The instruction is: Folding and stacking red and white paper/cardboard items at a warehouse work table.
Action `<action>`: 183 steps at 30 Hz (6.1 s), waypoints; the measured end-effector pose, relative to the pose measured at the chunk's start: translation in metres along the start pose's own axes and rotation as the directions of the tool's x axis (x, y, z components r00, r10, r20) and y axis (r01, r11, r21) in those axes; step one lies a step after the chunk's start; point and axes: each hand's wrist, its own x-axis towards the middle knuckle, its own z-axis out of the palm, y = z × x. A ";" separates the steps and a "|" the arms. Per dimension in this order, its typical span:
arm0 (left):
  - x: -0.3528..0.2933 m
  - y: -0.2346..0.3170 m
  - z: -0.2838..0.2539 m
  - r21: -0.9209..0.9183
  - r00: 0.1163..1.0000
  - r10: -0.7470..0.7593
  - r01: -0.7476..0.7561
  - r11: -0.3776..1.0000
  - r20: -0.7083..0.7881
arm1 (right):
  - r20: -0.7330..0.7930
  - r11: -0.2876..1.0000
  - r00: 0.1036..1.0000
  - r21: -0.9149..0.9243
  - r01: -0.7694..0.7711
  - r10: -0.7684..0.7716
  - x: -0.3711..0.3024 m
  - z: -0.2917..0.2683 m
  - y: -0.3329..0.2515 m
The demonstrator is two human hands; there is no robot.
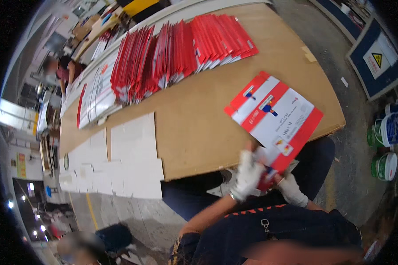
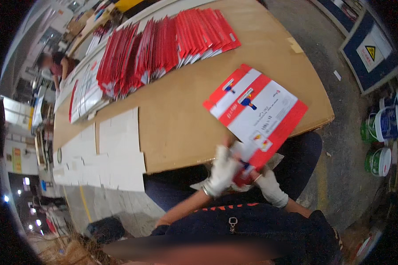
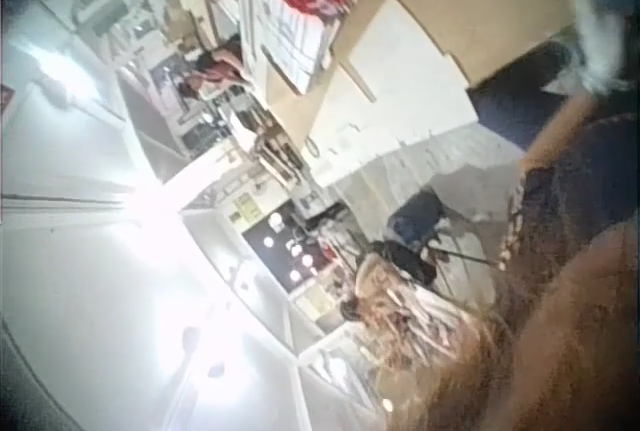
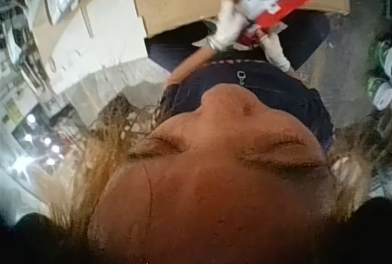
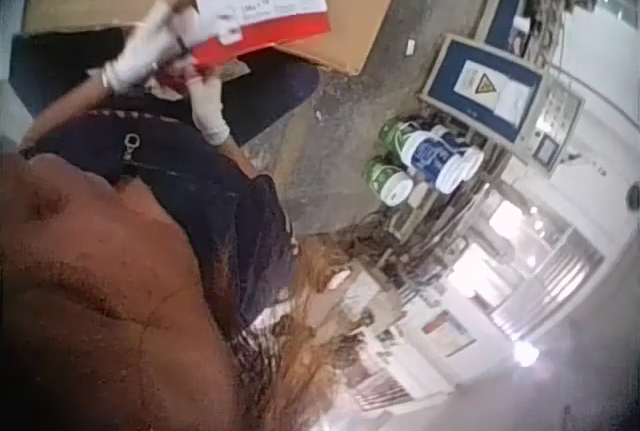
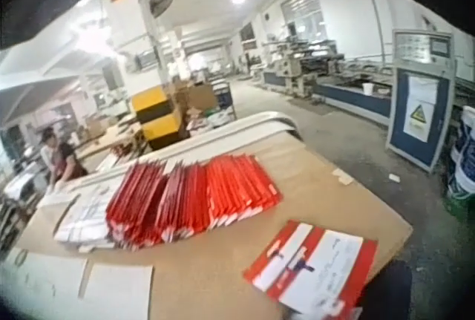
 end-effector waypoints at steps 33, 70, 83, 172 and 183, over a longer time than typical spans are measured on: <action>-0.120 0.000 -0.271 0.717 0.704 0.137 0.677 0.168 -0.697 | 0.237 0.247 0.855 -0.891 0.381 -0.462 0.316 -0.013 -0.104; -0.011 -0.016 -0.117 0.596 0.889 0.374 -0.456 0.661 0.264 | 0.220 0.440 0.856 -0.782 0.441 -0.467 0.044 -0.090 -0.059; 0.014 -0.009 -0.078 0.514 0.935 0.281 -0.354 0.781 0.217 | -0.102 0.612 0.732 -0.631 0.476 -0.674 0.037 -0.040 -0.054; 0.013 -0.050 -0.093 0.357 0.819 0.262 -0.076 0.931 -0.510 | 0.807 -0.380 0.529 -0.590 0.712 -0.262 0.091 0.008 -0.059; 0.016 -0.028 -0.089 0.789 0.903 0.330 -0.409 0.459 0.276 | 0.865 -0.541 0.413 -0.501 0.675 -0.286 0.104 0.007 -0.052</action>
